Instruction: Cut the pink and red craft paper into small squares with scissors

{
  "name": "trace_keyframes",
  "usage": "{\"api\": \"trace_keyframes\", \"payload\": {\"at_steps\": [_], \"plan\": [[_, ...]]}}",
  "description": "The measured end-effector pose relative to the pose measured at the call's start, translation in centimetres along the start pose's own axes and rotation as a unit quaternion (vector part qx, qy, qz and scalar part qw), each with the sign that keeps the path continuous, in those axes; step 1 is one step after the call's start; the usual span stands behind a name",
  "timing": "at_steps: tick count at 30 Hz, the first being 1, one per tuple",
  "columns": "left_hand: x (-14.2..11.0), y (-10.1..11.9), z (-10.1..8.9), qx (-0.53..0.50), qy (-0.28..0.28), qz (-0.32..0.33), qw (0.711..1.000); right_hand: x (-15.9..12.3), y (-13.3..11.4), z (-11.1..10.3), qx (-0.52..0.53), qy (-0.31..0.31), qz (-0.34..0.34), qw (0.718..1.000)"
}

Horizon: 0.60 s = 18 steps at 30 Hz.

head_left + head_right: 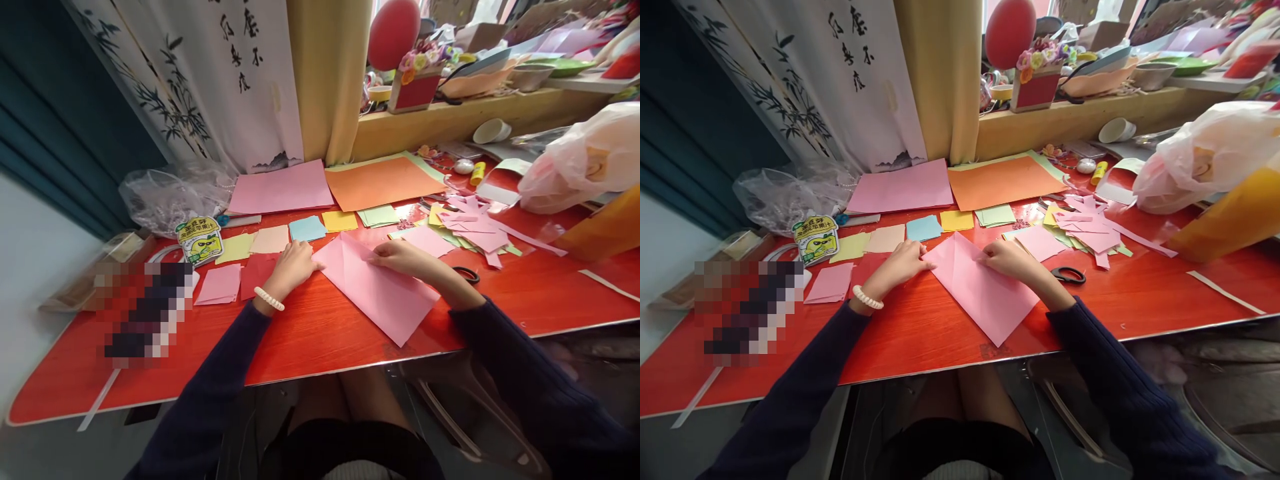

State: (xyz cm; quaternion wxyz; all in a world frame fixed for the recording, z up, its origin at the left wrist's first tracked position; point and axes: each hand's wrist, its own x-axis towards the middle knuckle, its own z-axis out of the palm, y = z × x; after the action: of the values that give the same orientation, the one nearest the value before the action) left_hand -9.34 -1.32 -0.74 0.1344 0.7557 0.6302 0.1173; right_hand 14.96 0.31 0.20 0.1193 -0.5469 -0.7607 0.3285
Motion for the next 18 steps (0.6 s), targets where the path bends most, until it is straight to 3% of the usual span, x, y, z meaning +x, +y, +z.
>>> {"api": "trace_keyframes", "payload": {"at_steps": [7, 12, 14, 15, 18], "plan": [[0.8, 0.6, 0.1, -0.114, -0.006, -0.009, 0.993, 0.1, 1.0, 0.7, 0.026, 0.03, -0.031, 0.999], [-0.2, 1.9, -2.7, -0.219, 0.028, -0.024, 0.975, -0.5, 0.9, -0.1, 0.091, 0.093, -0.049, 0.99], [-1.3, 2.5, -4.3, -0.255, 0.098, -0.013, 0.962, -0.8, 0.9, -0.5, 0.151, 0.166, -0.056, 0.973], [-2.0, 2.7, -4.9, -0.277, 0.176, 0.008, 0.945, -1.0, 0.8, -0.8, 0.212, 0.22, -0.064, 0.95], [-4.5, 2.7, -5.7, -0.266, 0.408, 0.079, 0.869, -1.8, 0.4, -1.3, 0.397, 0.337, -0.086, 0.849]]}}
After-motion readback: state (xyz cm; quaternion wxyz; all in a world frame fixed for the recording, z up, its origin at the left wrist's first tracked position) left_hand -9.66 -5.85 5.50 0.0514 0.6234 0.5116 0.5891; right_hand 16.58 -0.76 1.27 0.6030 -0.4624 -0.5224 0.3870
